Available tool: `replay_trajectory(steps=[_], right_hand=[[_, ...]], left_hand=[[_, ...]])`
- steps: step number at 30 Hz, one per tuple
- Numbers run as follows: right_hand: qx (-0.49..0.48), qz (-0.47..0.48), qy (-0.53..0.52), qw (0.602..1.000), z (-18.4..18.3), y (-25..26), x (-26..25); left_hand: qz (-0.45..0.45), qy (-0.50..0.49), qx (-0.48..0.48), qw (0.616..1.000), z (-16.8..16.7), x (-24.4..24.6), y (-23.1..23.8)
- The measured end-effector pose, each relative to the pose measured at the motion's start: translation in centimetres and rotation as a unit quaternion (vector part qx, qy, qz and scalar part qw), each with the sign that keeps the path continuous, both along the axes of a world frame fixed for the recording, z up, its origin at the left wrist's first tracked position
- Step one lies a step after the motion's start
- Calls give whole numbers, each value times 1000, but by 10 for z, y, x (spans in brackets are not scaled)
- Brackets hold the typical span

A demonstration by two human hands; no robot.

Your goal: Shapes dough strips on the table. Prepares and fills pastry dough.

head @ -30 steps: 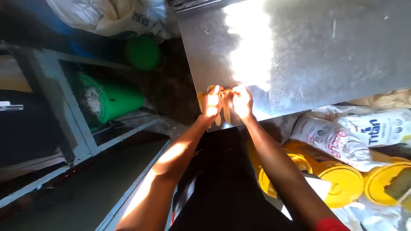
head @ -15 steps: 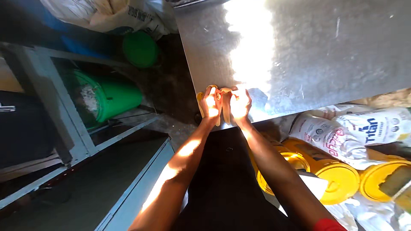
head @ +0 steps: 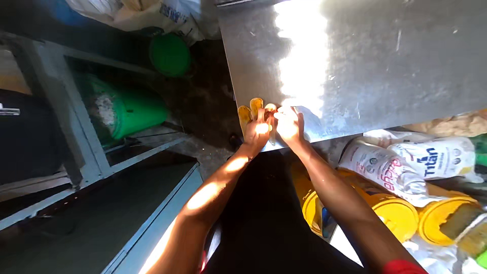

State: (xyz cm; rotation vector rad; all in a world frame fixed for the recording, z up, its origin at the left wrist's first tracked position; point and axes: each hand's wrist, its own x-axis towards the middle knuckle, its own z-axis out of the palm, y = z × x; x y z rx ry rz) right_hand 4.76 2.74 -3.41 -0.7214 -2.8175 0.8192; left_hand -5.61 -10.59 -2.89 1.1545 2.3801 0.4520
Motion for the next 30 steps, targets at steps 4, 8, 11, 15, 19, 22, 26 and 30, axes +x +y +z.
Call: replay_trajectory(steps=[4, 8, 11, 15, 19, 22, 26, 30], right_hand=[[36, -61, -21, 997, 5, 13, -46], [120, 4, -68, 990, -35, 9, -88], [124, 59, -95, 986, -44, 21, -107], [-57, 61, -160, 984, -61, 64, -69], [-132, -46, -378, 915, 15, 60, -142], [149, -20, -68, 986, -42, 39, -134], [117, 58, -54, 990, -39, -14, -47], [89, 79, -25, 993, -18, -61, 33]], left_hand=[[-9, -92, 15, 996, 3, 7, -22], [-72, -155, 40, 985, -12, 50, -45], [-124, -129, 36, 983, -21, 74, -48], [-247, 52, -40, 967, -44, 93, -58], [-235, 83, -24, 968, -50, 101, -67], [-247, 77, -39, 965, -52, 102, -70], [-256, 17, -63, 964, -44, 98, -71], [-255, -40, -44, 965, -37, 100, -78]])
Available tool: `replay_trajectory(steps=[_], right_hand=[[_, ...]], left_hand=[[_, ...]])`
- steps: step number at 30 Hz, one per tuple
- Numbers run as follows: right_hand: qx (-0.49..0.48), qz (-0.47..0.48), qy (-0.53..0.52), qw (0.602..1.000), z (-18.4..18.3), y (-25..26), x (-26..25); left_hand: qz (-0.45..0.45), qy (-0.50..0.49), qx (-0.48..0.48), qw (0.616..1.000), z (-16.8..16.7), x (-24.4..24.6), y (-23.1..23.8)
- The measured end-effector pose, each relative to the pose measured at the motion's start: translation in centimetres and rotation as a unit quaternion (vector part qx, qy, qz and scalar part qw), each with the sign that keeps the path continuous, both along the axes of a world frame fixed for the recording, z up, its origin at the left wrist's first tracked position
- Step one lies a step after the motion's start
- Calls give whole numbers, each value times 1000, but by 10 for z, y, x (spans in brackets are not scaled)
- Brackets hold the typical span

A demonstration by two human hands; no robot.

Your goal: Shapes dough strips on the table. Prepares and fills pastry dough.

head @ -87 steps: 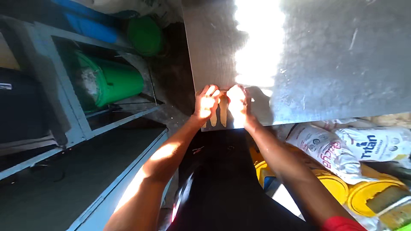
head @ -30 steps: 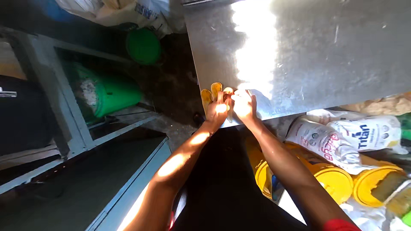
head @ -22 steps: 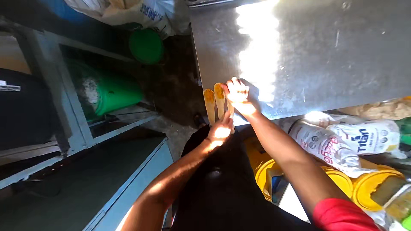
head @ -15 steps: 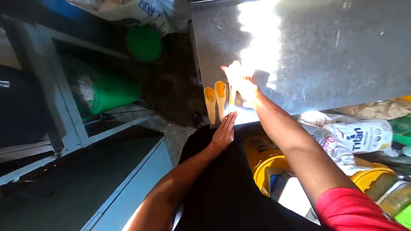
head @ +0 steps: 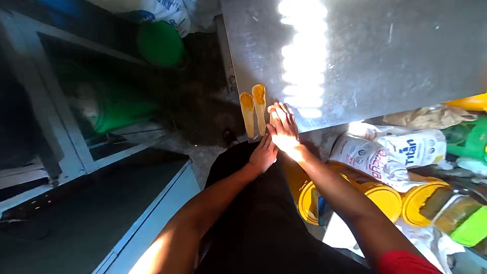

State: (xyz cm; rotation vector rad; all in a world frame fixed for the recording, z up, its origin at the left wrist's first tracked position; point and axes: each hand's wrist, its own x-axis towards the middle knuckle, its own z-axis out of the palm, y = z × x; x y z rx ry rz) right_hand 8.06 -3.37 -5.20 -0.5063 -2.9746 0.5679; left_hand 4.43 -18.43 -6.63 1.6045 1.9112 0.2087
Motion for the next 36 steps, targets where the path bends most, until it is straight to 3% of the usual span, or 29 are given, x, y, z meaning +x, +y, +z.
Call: replay_trajectory(steps=[2, 4, 7, 12, 14, 15, 16, 18, 20, 23, 27, 29, 32, 36], right_hand=[[-6, -26, 29, 999, 0, 2, 4], [2, -60, -8, 998, -2, 14, -14], [99, -66, 11, 993, -26, 36, -69], [-25, -3, -91, 996, -31, 80, -106], [-51, -28, -192, 980, 5, 89, -129], [-73, -37, -300, 951, 38, 92, -153], [-70, -46, -318, 944, 52, 92, -165], [59, -58, -110, 991, 9, 89, -144], [120, -72, -14, 990, -25, 85, -130], [78, -53, -71, 993, -28, 45, -78], [32, 5, -35, 999, -8, -2, 7], [25, -7, -14, 1000, -1, 4, 2], [51, -87, -36, 994, -6, 30, -50], [58, -80, -44, 994, -30, 45, -73]], left_hand=[[-10, 2, 4, 1000, -4, 6, -6], [-19, 32, 7, 999, -10, 8, -6], [-23, 86, 20, 996, -18, 12, -6], [-8, 102, 26, 994, -14, 3, 5], [18, 96, 40, 994, -11, 0, 13], [29, 94, 51, 994, -10, -3, 17], [36, 93, 63, 993, -11, -5, 19], [30, 104, 65, 992, -14, -4, 20], [13, 122, 61, 991, -16, -1, 15], [-18, 113, 40, 993, -20, 7, 2], [-26, 68, 10, 997, -18, 8, -5], [-21, 104, 37, 994, -20, 9, -8], [-17, 184, 68, 980, -24, 13, -8], [-33, 45, 131, 990, -17, -3, -22]])
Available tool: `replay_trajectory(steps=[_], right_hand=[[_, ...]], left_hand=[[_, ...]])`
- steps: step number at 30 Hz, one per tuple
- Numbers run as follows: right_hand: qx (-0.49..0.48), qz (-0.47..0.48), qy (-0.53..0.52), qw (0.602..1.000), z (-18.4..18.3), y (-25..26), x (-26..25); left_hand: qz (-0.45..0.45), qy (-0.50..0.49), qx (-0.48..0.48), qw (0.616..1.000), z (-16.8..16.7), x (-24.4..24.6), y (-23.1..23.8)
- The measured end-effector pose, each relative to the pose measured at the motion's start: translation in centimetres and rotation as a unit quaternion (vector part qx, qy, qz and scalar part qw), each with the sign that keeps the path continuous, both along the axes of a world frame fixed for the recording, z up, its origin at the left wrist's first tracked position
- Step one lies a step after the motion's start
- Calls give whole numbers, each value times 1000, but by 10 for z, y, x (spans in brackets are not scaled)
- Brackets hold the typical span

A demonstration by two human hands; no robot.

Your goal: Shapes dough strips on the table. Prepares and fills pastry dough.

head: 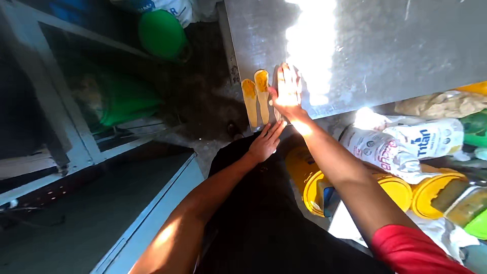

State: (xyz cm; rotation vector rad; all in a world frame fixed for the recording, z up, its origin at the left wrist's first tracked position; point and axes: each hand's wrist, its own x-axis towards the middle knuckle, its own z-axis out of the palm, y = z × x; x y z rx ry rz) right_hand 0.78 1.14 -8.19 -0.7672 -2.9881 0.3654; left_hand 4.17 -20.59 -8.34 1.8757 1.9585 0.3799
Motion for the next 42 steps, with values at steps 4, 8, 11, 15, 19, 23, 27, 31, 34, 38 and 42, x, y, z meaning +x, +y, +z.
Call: replay_trajectory(steps=[4, 8, 11, 15, 19, 23, 27, 31, 34, 38, 42], right_hand=[[-45, 67, -6, 997, 10, -46, 73], [-53, 65, 2, 997, 4, -83, 131], [-48, -17, 8, 999, 25, -87, 123], [-238, -147, 130, 951, 66, -91, 79], [-381, -67, 100, 917, 95, -77, 42], [-301, -97, 139, 939, 91, -31, 28], [-246, -128, 83, 957, 44, 8, -22], [-169, -28, -16, 985, 37, 16, -63], [-209, -27, -60, 976, 50, 20, -75], [-237, -42, -62, 969, 51, 23, -72], [-189, -45, -3, 981, 53, 13, -60]], left_hand=[[76, -193, 11, 978, 31, -23, -45], [356, -344, -13, 869, 44, -49, -68], [471, -431, 62, 767, 52, -69, -59], [465, -571, 83, 672, 65, -89, -33], [433, -699, 60, 566, 76, -98, 1], [470, -690, 73, 546, 76, -131, 29], [487, -410, 45, 770, 70, -189, 63], [385, -114, -94, 911, 70, -224, 100], [269, -3, -168, 948, 63, -225, 117], [233, 18, -171, 957, 59, -222, 124], [243, -25, -94, 965, 57, -220, 110]])
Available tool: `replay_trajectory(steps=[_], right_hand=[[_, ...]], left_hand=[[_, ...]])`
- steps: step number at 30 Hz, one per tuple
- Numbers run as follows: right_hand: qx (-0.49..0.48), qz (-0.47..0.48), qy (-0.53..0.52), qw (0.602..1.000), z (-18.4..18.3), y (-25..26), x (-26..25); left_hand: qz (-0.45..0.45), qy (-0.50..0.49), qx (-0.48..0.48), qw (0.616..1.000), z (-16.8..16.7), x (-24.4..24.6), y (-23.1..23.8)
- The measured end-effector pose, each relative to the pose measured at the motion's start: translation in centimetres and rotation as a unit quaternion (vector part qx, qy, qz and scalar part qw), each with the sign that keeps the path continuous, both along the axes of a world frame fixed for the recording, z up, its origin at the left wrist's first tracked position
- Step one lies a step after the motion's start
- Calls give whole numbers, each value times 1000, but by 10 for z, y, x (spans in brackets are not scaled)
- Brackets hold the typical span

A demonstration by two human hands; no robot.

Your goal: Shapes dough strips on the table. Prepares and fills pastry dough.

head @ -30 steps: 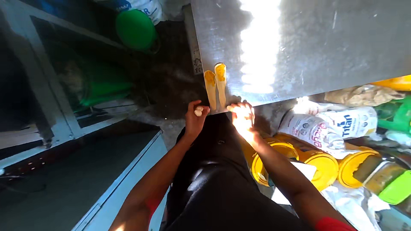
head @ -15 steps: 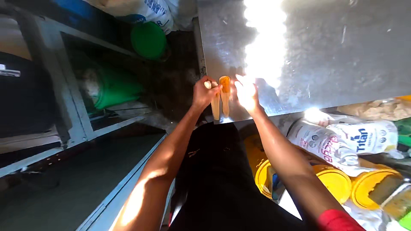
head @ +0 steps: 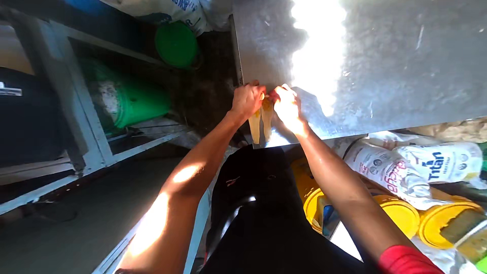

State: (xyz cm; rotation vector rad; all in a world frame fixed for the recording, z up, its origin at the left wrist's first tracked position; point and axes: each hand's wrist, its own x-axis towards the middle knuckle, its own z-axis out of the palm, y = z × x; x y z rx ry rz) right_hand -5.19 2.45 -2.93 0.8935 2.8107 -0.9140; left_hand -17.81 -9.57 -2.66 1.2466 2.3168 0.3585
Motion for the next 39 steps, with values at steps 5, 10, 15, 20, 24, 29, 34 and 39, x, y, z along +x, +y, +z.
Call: replay_trajectory(steps=[5, 10, 15, 20, 24, 29, 34, 39], right_hand=[[93, 37, 185, 978, -34, -32, 58], [144, 80, 82, 983, -46, -50, 91], [72, 61, 104, 990, -16, -44, 95], [-251, -189, 221, 923, 11, -55, 79], [-484, -340, 229, 773, 22, -71, 70], [-513, -426, 264, 697, 38, 0, 51], [-474, -383, 386, 692, 115, 192, 0], [-303, -453, 389, 742, 159, 304, -7]], left_hand=[[-16, 88, 127, 988, -14, 39, -34], [-65, 162, 69, 982, -25, 73, -50], [-63, 86, 1, 994, -3, 75, -49], [144, -90, 151, 974, 37, 89, -61], [220, -273, 195, 916, 62, 114, -22], [183, -255, 242, 918, 108, 114, -9], [197, -169, 252, 932, 96, 70, -25], [249, -155, 255, 921, 62, 43, -48]])
